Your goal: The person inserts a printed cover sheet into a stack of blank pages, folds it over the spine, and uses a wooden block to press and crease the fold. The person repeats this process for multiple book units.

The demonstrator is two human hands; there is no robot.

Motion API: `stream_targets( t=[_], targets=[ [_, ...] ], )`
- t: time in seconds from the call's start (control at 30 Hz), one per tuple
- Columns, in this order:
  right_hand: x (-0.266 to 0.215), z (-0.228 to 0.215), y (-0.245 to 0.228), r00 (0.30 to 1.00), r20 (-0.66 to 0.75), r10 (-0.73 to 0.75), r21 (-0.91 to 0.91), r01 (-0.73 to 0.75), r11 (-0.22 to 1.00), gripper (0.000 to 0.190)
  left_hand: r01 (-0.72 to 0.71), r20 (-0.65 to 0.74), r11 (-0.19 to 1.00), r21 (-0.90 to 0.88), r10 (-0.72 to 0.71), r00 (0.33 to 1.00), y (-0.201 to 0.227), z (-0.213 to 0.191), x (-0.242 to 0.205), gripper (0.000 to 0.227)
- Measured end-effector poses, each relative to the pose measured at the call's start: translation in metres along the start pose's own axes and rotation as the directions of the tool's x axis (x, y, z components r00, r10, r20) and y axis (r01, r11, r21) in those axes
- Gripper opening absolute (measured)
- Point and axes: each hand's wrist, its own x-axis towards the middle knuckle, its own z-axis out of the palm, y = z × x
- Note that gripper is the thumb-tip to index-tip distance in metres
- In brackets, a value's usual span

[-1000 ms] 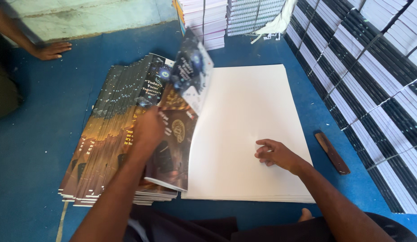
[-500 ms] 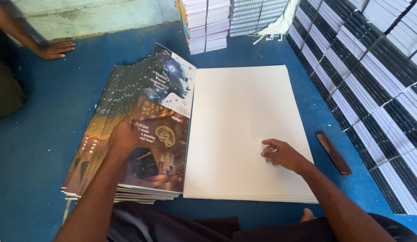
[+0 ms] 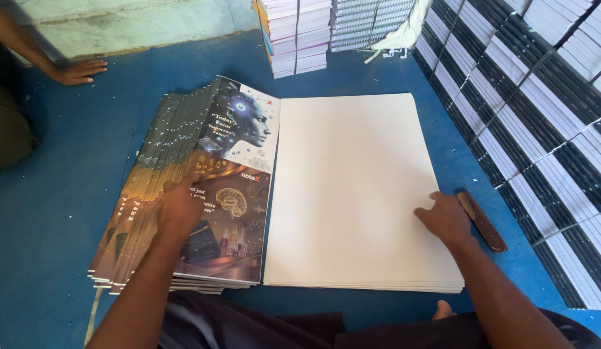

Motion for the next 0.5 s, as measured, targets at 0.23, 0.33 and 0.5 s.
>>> stream_targets(
  t=[0.23,0.33,0.5],
  targets=[
    [0.012,0.000,0.010,0.983,0.071,0.167,-0.185,-0.151,0.971,0.076,-0.048,-0.097,0.994,0.102,0.058,0.994,0.008,0.003,-0.009,0.056],
    [0.015,0.001,0.014,0.954,0.151,0.258,-0.145,-0.237,0.961,0.078,-0.125,-0.235,0.985,0.115,0.150,0.960,0.013,0.014,-0.011,0.040],
    [0.022,0.010,0.026,0.942,0.202,0.270,-0.065,-0.262,0.963,0.080,-0.371,-0.225,0.925,0.086,0.381,0.897,0.030,0.044,-0.015,0.033]
  ],
)
